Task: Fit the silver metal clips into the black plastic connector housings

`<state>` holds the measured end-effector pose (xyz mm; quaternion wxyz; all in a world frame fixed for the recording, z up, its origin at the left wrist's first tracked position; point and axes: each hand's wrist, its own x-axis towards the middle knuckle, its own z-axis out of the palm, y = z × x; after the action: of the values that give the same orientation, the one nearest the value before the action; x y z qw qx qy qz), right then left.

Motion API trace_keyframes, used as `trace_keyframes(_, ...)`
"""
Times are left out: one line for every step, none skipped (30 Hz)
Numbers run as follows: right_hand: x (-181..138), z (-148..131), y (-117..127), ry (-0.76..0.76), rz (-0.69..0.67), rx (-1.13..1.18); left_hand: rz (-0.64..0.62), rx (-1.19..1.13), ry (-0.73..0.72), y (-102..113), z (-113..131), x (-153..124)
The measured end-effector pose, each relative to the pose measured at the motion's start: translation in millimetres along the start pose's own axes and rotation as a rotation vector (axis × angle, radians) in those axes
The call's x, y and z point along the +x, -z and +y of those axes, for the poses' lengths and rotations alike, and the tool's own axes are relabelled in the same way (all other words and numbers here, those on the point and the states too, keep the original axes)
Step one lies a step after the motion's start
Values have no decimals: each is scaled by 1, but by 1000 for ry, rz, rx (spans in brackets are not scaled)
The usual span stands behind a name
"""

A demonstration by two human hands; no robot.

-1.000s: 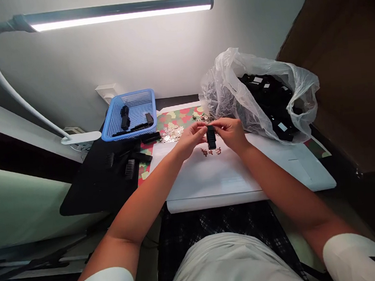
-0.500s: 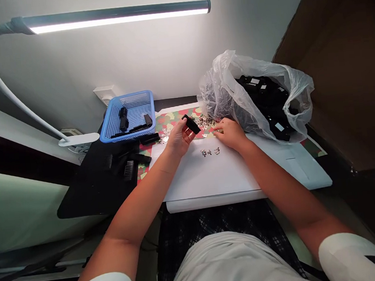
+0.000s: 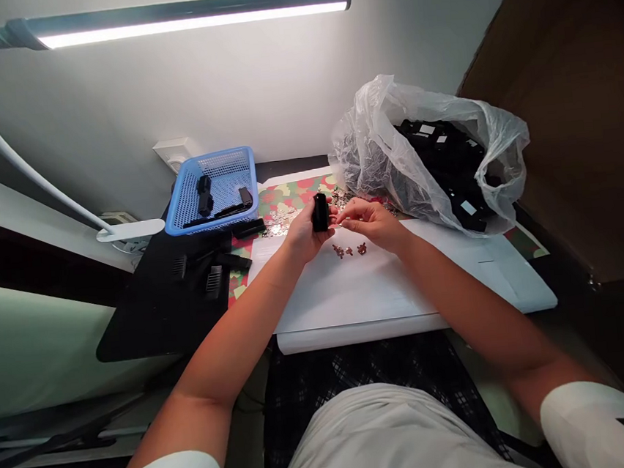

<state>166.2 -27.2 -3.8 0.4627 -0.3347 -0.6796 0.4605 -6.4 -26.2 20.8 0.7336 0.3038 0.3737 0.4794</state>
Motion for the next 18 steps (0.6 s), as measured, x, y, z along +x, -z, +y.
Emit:
trace_keyframes(-1, 1, -3, 14, -16, -27, 0, 7, -2, -1, -2, 0)
trace_keyframes(-1, 1, -5, 26, -28, -57, 2, 11, -5, -1, -3, 0)
trace_keyframes(-2, 2, -7, 39, -36, -89, 3, 11, -8, -2, -4, 1)
trace_keyframes(-2, 3, -8, 57, -35, -123, 1, 9, -9, -3, -5, 1)
trace_keyframes(-3, 4, -9, 76, -25, -163, -2, 5, -7, -4, -6, 0)
trace_keyframes(-3, 4, -10, 89, -10, -209, -4, 1, -5, -5, -7, 0)
trace_keyframes(-4, 4, -11, 95, 5, -258, -2, -2, -7, -5, -7, 0)
trace_keyframes(-5, 4, -12, 92, 18, -306, 0, -5, -13, -6, -7, 0)
trace_keyframes(-5, 3, -12, 82, 29, -349, 2, -6, -22, -6, -8, 1)
trace_keyframes(-5, 2, -13, 71, 37, -386, 4, -7, -30, -6, -8, 1)
trace_keyframes(-6, 2, -13, 58, 42, -412, 5, -7, -37, -5, -8, 1)
trace_keyframes(-6, 1, -13, 46, 44, -429, 7, -8, -40, -5, -9, 2)
trace_keyframes(-5, 1, -13, 35, 43, -437, 11, -9, -38, -5, -9, 2)
trace_keyframes(-5, 1, -13, 27, 39, -439, 18, -11, -34, -5, -9, 2)
trace_keyframes(-5, 1, -13, 23, 32, -436, 27, -13, -31, -5, -9, 2)
trace_keyframes(-5, 2, -13, 23, 24, -431, 34, -14, -30, -5, -10, 2)
trace_keyframes(-5, 2, -13, 24, 21, -426, 39, -12, -32, -5, -10, 2)
trace_keyframes(-5, 2, -12, 27, 21, -421, 43, -8, -33, -6, -10, 2)
